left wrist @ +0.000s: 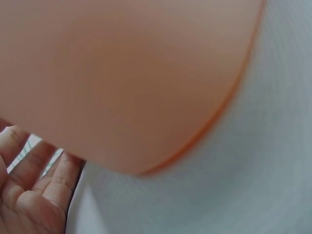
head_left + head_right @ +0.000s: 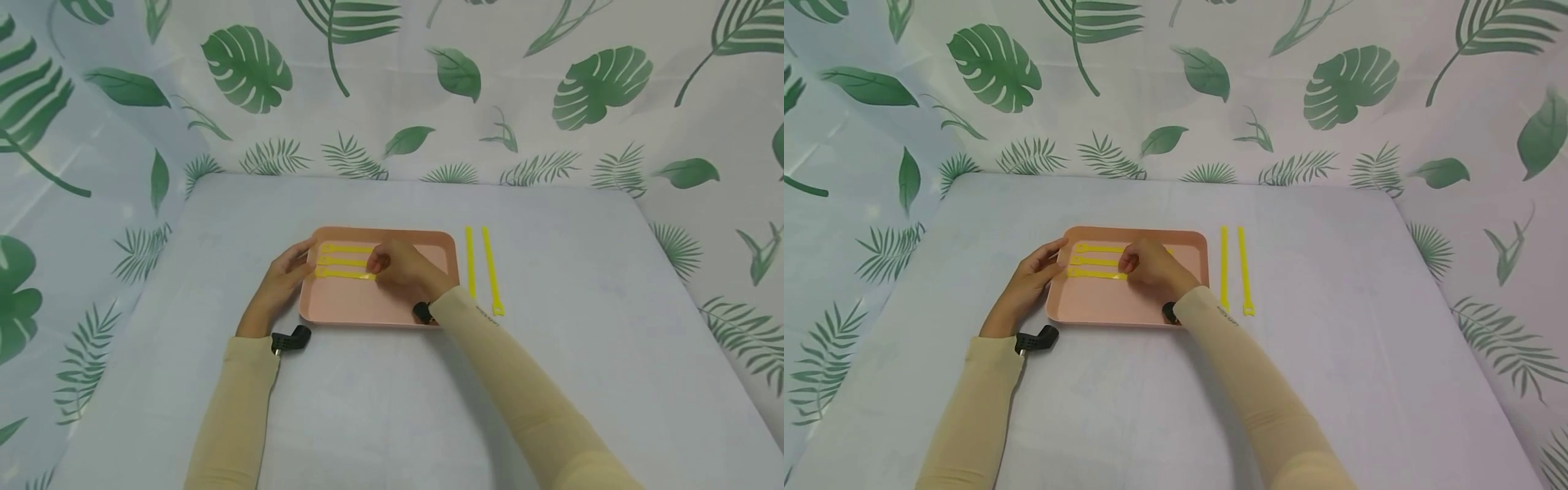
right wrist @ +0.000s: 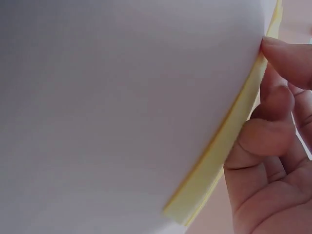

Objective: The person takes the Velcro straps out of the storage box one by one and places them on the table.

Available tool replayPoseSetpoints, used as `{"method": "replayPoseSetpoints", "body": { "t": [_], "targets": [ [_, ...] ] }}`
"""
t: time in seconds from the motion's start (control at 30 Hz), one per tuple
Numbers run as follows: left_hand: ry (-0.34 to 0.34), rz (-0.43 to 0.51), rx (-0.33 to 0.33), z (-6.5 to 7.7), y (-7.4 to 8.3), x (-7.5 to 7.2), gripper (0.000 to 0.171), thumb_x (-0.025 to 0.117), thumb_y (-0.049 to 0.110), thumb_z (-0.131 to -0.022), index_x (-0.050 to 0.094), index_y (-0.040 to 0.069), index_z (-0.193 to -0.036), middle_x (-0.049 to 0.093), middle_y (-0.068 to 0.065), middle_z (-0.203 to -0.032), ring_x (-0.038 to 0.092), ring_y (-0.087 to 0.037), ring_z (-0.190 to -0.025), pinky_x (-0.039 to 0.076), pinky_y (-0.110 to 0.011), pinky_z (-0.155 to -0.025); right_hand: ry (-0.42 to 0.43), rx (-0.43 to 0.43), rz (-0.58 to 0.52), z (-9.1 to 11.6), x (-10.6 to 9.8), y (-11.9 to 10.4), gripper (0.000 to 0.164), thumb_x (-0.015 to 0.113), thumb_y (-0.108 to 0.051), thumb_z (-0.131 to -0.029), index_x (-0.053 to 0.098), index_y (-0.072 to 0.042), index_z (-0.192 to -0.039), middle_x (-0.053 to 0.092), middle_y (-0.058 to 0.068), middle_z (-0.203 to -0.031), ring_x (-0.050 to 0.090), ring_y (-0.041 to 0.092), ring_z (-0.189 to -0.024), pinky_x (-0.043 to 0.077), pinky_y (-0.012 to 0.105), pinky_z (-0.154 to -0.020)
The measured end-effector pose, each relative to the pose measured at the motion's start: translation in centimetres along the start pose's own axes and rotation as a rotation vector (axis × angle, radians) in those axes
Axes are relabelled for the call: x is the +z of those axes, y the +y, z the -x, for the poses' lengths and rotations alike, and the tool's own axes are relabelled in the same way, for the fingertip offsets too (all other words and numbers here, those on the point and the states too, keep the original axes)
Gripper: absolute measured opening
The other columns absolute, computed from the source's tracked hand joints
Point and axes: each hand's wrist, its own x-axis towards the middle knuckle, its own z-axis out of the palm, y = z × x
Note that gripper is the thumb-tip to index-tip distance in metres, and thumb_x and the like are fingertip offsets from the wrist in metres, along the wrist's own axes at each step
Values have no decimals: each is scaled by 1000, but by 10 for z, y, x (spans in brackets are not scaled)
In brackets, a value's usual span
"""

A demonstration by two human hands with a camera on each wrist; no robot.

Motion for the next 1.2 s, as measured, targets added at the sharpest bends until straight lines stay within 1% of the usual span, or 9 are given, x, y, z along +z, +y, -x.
{"method": "replayPoseSetpoints", "body": {
  "t": [0.23,0.33,0.5,0.67,0.8,0.9,1.07,1.13,1.2],
  "targets": [
    [-6,8,5,0,-1,-1,58,55,5,-111,36,-3,-165,32,-20,-174,32,-39,-160,30,-51,-130,-9,13,-38,7,1,-2,20,70,13,-90,79,0,-103,75,9,-100,65,21,-92,56,28,-86],
    [-9,3,12,-1,-3,0,58,56,6,-111,37,-3,-165,33,-20,-174,32,-39,-160,31,-51,-129,-17,30,-56,12,0,-4,20,71,11,-92,81,0,-104,77,9,-103,64,20,-92,56,27,-85],
    [-15,8,24,0,-3,-1,58,57,6,-111,37,-4,-165,33,-21,-173,32,-39,-160,32,-52,-128,-19,2,-37,18,-7,-6,18,72,6,-95,84,-3,-104,79,7,-105,62,19,-90,53,28,-81],
    [-15,-2,30,0,-1,-1,59,58,5,-110,37,-5,-164,33,-22,-173,31,-41,-160,31,-53,-129,26,-55,-32,25,-17,-7,18,69,5,-96,83,-3,-103,79,10,-112,58,22,-92,51,30,-80],
    [-17,-9,23,1,-1,-1,59,58,6,-110,37,-4,-165,32,-21,-174,31,-41,-160,32,-53,-128,82,-94,-52,31,-22,-5,13,71,4,-96,82,-2,-102,77,11,-110,55,22,-90,48,31,-80],
    [-19,-8,19,1,0,-1,59,58,6,-110,37,-4,-165,32,-19,-174,31,-40,-161,32,-53,-128,127,-134,-74,35,-25,-4,13,70,4,-98,80,-1,-102,75,11,-106,55,23,-89,47,33,-81],
    [-22,-7,15,1,0,-2,59,57,7,-111,36,-3,-165,32,-18,-175,30,-38,-161,32,-52,-128,154,-211,-168,41,-30,-5,12,64,8,-100,74,4,-104,73,15,-102,65,30,-95,56,38,-91],
    [-21,-9,13,1,0,-2,59,57,7,-111,36,-3,-165,32,-18,-175,30,-38,-161,32,-51,-128,161,-182,-196,44,-32,-6,11,65,6,-101,74,3,-107,75,14,-106,71,29,-98,61,38,-92],
    [-19,-11,9,1,-1,-1,59,57,7,-111,36,-3,-165,32,-18,-175,31,-38,-161,32,-51,-128,166,-129,-239,47,-34,-9,12,66,3,-102,74,4,-110,75,14,-111,75,27,-99,64,38,-91]
  ]
}}
